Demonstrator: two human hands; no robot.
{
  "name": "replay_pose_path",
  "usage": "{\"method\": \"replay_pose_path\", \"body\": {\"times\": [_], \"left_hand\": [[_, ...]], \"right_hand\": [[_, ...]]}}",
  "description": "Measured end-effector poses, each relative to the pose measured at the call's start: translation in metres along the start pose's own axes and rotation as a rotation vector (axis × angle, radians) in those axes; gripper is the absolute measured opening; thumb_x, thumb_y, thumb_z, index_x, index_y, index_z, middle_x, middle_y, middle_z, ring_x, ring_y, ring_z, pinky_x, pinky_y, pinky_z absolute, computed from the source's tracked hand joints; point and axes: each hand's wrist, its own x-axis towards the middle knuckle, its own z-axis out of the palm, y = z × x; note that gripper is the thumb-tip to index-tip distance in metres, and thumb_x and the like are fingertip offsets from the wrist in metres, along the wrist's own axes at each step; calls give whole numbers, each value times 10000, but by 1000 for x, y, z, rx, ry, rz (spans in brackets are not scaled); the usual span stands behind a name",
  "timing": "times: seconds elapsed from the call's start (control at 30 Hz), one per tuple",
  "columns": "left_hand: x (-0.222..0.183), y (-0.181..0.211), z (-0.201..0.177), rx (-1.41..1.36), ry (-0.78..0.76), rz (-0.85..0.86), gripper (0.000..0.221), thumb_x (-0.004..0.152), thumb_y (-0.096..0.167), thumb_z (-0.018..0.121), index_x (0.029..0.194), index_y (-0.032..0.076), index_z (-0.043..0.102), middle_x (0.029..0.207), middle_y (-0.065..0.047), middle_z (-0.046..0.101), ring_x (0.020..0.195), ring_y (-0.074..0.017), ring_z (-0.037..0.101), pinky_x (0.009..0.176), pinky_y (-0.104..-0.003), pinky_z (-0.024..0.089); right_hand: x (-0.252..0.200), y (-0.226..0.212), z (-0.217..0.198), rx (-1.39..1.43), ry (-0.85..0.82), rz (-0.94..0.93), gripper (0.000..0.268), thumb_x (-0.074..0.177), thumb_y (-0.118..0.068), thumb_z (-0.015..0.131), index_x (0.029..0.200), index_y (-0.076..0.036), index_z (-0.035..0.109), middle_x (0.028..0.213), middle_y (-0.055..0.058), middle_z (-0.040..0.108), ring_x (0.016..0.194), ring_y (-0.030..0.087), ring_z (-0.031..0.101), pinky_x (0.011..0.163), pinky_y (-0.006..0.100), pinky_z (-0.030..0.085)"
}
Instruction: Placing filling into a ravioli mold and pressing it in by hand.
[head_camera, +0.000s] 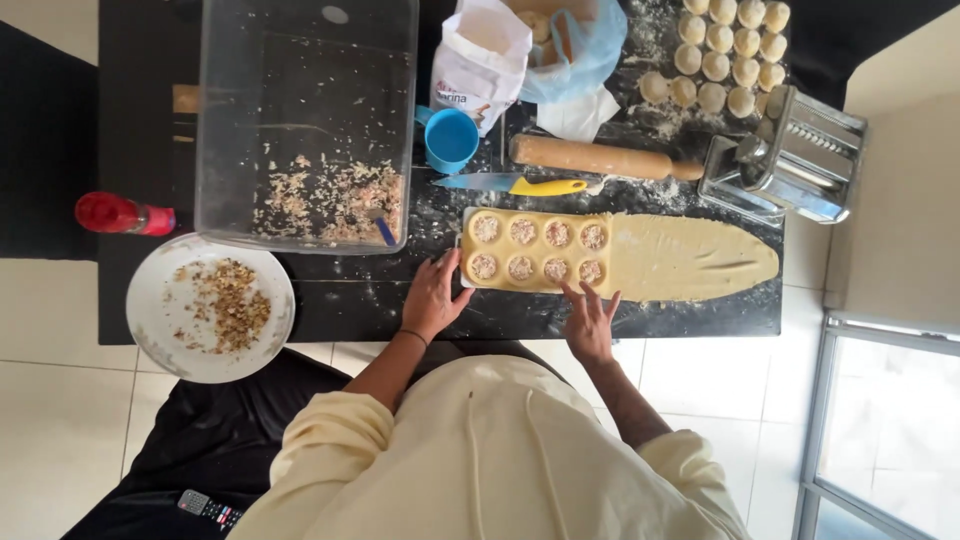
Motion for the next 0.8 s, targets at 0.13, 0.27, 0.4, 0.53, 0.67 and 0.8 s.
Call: {"method": "replay_pose_path", "body": {"times": [0.13, 0.27, 0.4, 0.53, 0.67, 0.8], "left_hand": [[-2, -1, 0, 44, -3, -4, 788, 955, 360, 713, 1558, 34, 323, 1491, -175, 562, 1380, -302, 541, 1178, -513, 381], [-2, -1, 0, 46, -10, 2, 804, 946, 362, 714, 1567, 50, 311, 1510, -159, 551, 1391, -289, 538, 1180, -514, 377], [-2, 0, -1, 27, -11, -4, 808, 948, 349, 722, 1574, 53, 306, 1516, -147, 551, 1393, -284, 537, 1186, -515, 376], [-5, -1, 3, 35, 10, 15, 818, 946, 344, 728, 1576, 53, 297, 1520, -130, 558, 1395, -285, 534, 1188, -522, 371], [-2, -3, 3, 42, -5, -2, 818, 944, 346, 730, 1575, 58, 296, 1512, -141, 554, 1389, -277, 542, 1185, -514, 379], [-2, -1, 1, 54, -4, 5, 814, 937, 344, 726, 1568, 39, 312, 1507, -156, 560, 1376, -288, 552, 1177, -515, 372]], "right_hand": [[7, -4, -11, 72, 24, -15, 655, 791, 50, 573, 1429, -98, 542, 1322, 86, 621, 1390, 320, 458, 1171, 803, 99], [7, -8, -8, 87, -16, -60, 678, 788, 81, 549, 1436, -116, 526, 1327, 30, 653, 1418, 298, 442, 1209, 775, 113], [14, -20, -14, 96, -54, 19, 722, 790, 86, 562, 1475, -138, 518, 1204, 46, 674, 1430, 320, 439, 1202, 777, 108], [15, -20, -15, 118, -80, 53, 726, 777, 86, 559, 1466, -139, 518, 1162, 43, 696, 1437, 319, 440, 1209, 787, 100], [12, -8, -5, 84, 11, -27, 599, 846, 45, 583, 1415, -139, 540, 1249, 34, 677, 1409, 273, 469, 1220, 775, 118], [13, -14, -10, 106, -34, -85, 567, 837, 63, 569, 1381, -95, 542, 1334, 39, 656, 1426, 310, 449, 1209, 764, 125]]}}
